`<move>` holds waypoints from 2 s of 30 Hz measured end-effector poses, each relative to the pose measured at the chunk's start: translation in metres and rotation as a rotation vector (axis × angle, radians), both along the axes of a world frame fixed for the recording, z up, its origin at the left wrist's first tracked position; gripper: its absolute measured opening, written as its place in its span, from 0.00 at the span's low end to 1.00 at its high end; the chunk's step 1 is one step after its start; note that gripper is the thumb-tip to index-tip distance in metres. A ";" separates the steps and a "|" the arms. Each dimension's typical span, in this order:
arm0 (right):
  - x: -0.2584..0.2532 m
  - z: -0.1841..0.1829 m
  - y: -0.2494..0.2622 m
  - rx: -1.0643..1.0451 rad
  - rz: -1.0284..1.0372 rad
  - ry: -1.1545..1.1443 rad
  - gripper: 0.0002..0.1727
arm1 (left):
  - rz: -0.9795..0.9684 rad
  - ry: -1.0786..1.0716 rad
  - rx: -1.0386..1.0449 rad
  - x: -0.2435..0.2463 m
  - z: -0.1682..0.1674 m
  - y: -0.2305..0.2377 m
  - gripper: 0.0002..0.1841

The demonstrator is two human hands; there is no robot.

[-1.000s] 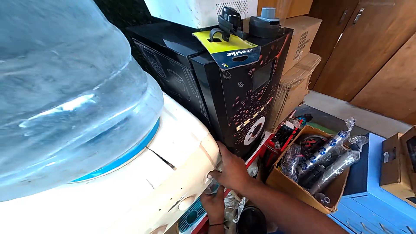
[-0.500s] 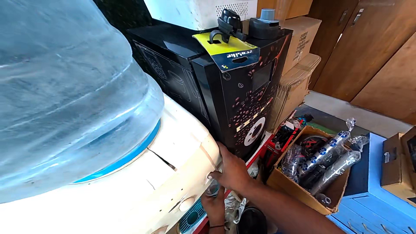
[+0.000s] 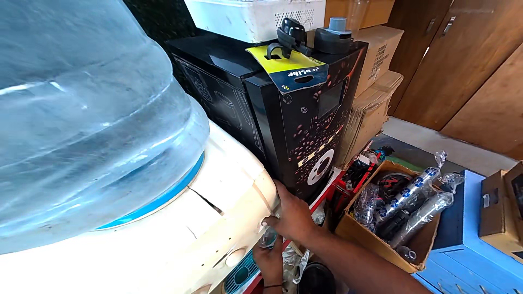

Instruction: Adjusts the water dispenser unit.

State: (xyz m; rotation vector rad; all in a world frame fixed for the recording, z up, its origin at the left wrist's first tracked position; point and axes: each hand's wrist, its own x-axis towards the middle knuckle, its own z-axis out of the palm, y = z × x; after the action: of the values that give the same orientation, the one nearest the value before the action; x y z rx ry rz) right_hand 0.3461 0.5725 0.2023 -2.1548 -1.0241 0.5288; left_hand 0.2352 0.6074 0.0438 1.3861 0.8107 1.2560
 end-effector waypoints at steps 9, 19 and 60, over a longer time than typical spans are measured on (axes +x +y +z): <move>0.000 -0.002 0.000 0.011 -0.002 0.000 0.57 | 0.005 0.002 0.015 0.000 -0.001 0.000 0.22; 0.001 -0.001 -0.001 0.003 0.008 -0.003 0.58 | 0.025 0.038 -0.011 -0.001 0.000 -0.001 0.24; 0.035 0.015 -0.012 -0.022 0.327 0.077 0.66 | 0.012 0.107 0.020 -0.024 0.006 -0.029 0.41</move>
State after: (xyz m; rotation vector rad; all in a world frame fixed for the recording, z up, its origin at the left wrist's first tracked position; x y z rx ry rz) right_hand 0.3806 0.5603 0.2172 -1.9780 -1.3409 0.7711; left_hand 0.2107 0.5780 0.0493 1.4771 0.8823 1.2100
